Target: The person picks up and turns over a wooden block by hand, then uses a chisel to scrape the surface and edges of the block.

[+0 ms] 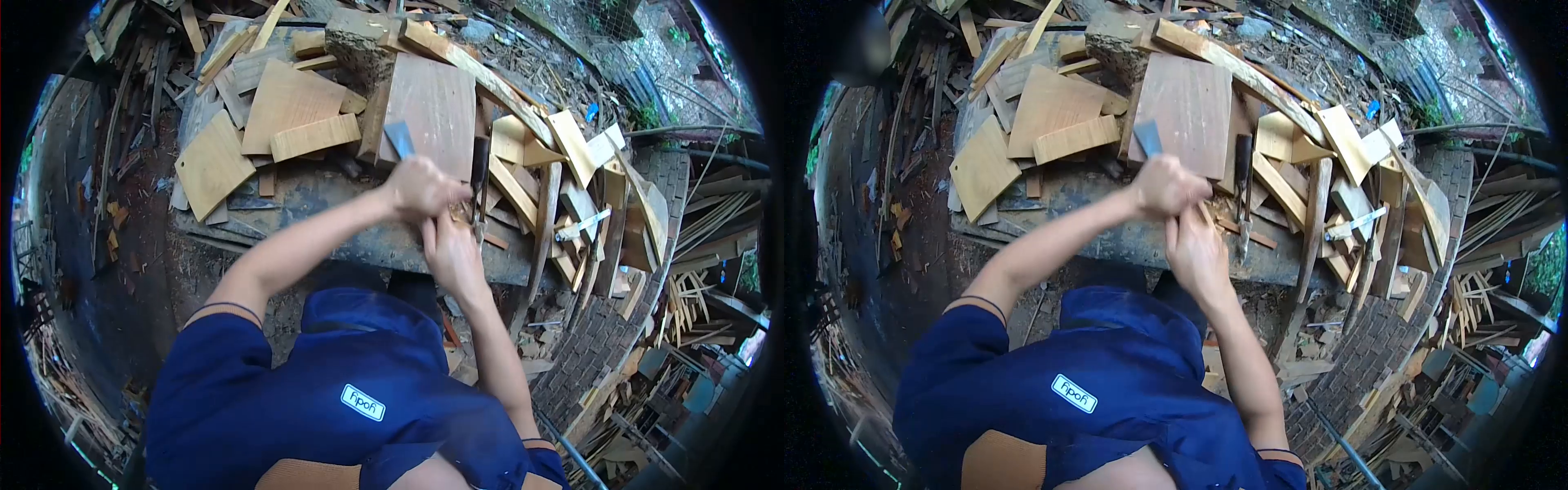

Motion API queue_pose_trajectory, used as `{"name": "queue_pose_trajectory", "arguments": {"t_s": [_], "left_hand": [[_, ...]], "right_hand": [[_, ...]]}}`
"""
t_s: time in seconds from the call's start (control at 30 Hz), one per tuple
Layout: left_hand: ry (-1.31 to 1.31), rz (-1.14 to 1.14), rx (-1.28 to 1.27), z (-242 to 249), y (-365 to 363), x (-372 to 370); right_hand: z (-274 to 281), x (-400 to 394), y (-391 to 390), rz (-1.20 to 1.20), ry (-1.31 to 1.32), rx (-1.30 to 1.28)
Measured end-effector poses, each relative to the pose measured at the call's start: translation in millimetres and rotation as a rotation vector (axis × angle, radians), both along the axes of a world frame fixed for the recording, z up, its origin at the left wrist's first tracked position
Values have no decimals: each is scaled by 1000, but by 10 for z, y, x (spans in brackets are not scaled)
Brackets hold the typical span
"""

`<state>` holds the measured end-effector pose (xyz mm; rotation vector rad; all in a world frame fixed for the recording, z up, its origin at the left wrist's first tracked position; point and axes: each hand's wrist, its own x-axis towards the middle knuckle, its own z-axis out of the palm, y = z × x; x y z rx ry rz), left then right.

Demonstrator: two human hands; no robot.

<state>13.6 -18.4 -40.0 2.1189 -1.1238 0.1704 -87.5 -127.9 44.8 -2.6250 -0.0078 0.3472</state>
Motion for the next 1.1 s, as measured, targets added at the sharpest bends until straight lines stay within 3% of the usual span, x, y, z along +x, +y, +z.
{"name": "queue_pose_trajectory", "arguments": {"t_s": [0.1,0.17,0.2,0.3,0.37,0.4,0.57,0.67,0.83,0.93,1.0,1.07,1.1], "left_hand": [[138,-4,-115,66,-53,-230],[91,11,-129,41,-67,-106],[67,4,17,-17,-36,113],[94,53,40,-176,3,603],[265,68,83,-89,24,714],[114,58,-15,-208,-32,628],[243,-39,-42,99,-87,-37],[156,32,-25,-39,-98,348],[228,101,41,-124,48,1147],[121,64,119,-33,-37,804],[78,78,21,-42,-140,390],[181,-6,-65,0,-171,249],[199,-23,43,1,-173,388]], "right_hand": [[217,-156,-27,-28,248,20],[177,-48,-9,-24,194,-30],[79,108,12,-25,65,24],[-40,583,68,-35,150,-52],[-88,681,55,-11,56,-13],[-56,649,39,-4,48,-10],[243,38,-92,-5,208,-10],[149,428,-61,28,173,-58],[-113,1137,32,43,-2,-27],[-48,855,-45,13,133,-38],[17,472,-139,19,120,-9],[98,289,-178,-17,79,25],[55,399,-180,-3,124,-46]]}}
